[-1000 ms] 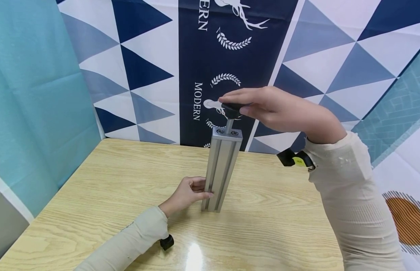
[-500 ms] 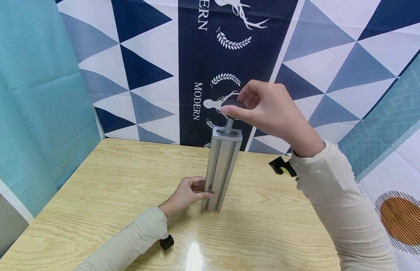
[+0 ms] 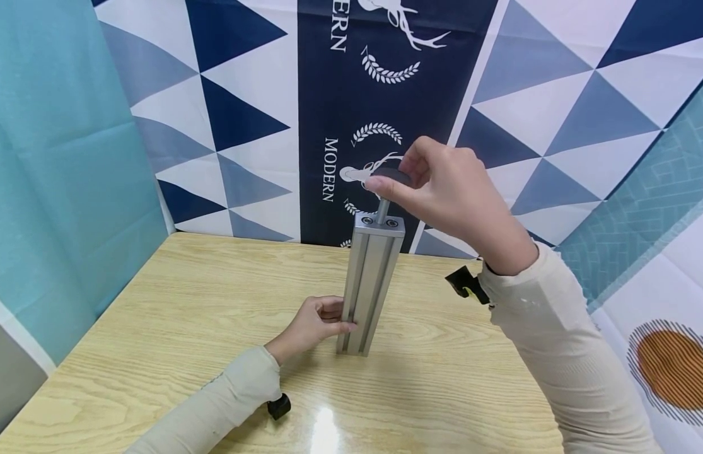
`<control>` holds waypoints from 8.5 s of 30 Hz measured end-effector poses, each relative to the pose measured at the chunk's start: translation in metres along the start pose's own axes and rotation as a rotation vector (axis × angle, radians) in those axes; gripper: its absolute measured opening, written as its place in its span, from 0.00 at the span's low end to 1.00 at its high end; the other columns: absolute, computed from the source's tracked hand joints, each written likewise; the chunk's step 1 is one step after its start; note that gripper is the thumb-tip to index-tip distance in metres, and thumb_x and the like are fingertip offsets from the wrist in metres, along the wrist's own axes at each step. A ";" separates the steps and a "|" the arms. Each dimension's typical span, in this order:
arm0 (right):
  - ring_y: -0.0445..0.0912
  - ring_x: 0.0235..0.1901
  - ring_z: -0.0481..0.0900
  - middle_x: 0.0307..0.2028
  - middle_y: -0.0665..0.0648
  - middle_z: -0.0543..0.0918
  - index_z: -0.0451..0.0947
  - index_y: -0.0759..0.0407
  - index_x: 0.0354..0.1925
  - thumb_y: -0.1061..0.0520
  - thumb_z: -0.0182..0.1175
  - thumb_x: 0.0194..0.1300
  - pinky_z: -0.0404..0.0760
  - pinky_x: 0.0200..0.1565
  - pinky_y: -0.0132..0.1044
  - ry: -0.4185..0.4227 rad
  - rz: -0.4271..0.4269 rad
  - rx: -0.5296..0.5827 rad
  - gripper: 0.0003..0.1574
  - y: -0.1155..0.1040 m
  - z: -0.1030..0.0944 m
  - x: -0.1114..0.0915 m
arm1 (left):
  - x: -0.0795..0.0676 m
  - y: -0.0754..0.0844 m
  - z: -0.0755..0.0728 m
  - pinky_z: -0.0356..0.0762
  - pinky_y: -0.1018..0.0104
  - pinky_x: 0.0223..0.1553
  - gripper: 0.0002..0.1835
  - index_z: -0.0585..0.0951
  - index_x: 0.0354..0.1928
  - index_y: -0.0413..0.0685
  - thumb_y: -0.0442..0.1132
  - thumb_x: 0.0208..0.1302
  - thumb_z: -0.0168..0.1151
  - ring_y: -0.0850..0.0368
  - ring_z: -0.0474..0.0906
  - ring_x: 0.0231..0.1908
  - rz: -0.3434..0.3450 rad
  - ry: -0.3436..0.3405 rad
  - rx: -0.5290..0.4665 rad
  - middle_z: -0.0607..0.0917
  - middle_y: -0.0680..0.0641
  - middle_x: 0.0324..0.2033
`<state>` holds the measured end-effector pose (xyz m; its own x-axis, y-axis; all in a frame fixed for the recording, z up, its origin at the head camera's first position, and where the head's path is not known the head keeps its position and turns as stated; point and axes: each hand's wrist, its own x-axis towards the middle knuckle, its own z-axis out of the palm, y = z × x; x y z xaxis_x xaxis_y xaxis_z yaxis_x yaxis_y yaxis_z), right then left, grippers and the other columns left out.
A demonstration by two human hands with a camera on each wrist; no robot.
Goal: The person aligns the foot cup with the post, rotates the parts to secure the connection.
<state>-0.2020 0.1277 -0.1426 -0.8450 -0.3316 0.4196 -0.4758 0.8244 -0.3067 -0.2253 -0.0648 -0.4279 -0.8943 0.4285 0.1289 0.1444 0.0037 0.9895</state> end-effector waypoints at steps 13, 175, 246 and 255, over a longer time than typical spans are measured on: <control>0.56 0.60 0.73 0.67 0.56 0.69 0.62 0.49 0.70 0.44 0.59 0.68 0.74 0.56 0.56 -0.351 -0.236 -0.002 0.37 0.010 -0.031 0.004 | -0.001 0.000 0.000 0.81 0.64 0.47 0.24 0.80 0.54 0.40 0.38 0.55 0.72 0.54 0.83 0.46 0.004 0.000 0.017 0.86 0.42 0.45; 0.52 0.65 0.65 0.67 0.59 0.65 0.59 0.60 0.70 0.56 0.48 0.75 0.66 0.63 0.52 -0.271 -0.395 0.023 0.29 0.013 -0.014 -0.004 | 0.003 -0.005 -0.001 0.81 0.64 0.48 0.26 0.79 0.56 0.39 0.38 0.55 0.72 0.52 0.82 0.48 0.009 0.006 0.009 0.85 0.42 0.47; 0.46 0.31 0.76 0.32 0.55 0.81 0.76 0.59 0.42 0.38 0.64 0.61 0.74 0.36 0.41 -0.030 -0.127 0.095 0.27 0.011 0.005 0.002 | 0.003 -0.005 -0.001 0.81 0.64 0.48 0.24 0.79 0.55 0.39 0.36 0.56 0.71 0.53 0.83 0.47 0.020 0.006 0.022 0.85 0.42 0.46; 0.50 0.23 0.72 0.24 0.57 0.77 0.67 0.60 0.28 0.32 0.62 0.58 0.67 0.25 0.40 0.155 -0.018 0.020 0.33 0.003 0.021 -0.002 | 0.003 -0.004 -0.001 0.81 0.63 0.48 0.24 0.80 0.55 0.40 0.36 0.56 0.71 0.53 0.83 0.47 0.012 0.001 0.008 0.85 0.42 0.47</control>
<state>-0.2069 0.1206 -0.1625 -0.7892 -0.2704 0.5514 -0.4968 0.8090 -0.3142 -0.2289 -0.0640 -0.4316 -0.8926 0.4281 0.1412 0.1590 0.0060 0.9873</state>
